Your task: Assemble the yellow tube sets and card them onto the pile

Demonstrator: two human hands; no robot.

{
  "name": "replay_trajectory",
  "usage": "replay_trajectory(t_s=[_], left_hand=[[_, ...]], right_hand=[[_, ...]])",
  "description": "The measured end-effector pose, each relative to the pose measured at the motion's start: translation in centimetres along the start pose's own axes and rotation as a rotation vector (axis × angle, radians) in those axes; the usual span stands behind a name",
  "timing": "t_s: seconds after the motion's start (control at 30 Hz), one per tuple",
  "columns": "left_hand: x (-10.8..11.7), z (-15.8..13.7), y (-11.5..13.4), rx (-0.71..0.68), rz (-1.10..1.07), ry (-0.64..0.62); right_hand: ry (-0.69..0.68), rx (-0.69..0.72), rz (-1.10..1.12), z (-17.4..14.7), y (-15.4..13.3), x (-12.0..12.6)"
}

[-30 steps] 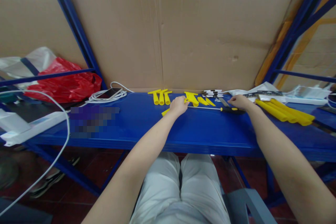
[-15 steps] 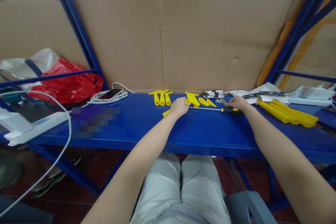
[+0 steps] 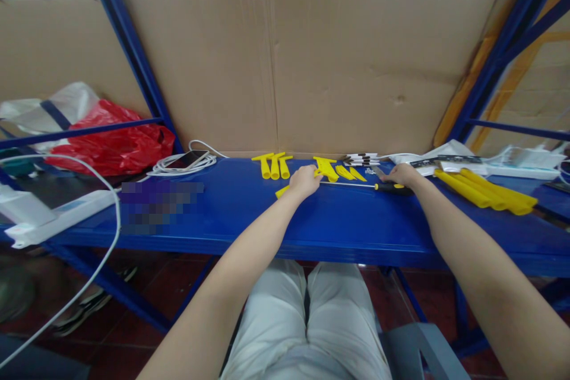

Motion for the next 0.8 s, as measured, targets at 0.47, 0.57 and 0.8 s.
replay_trajectory(t_s=[0.47,0.57,0.8], left_hand=[[-0.1,0.0,-0.1,-0.009,0.019,-0.01],[-0.1,0.0,0.0,-0.009,0.021,-0.009],[0.0,0.0,0.0,-0.007,0.015,-0.011]], right_hand=[[0.005,0.014,0.042,-2.0,-0.8,1.7],[0.032,-0.004,0.049,-2.1,-0.8,2.1],[0.081,0.002,0.073,-2.4,-0.7,3.1]])
Point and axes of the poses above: each hand's wrist, its own z-axis towards the middle knuckle, its own x-axis out of the back of the hand, y = z × x, the point moved 7 cm from there along z, towards the middle knuckle, and after that the axes turned 12 degrees about -z, right-handed, at the moved point
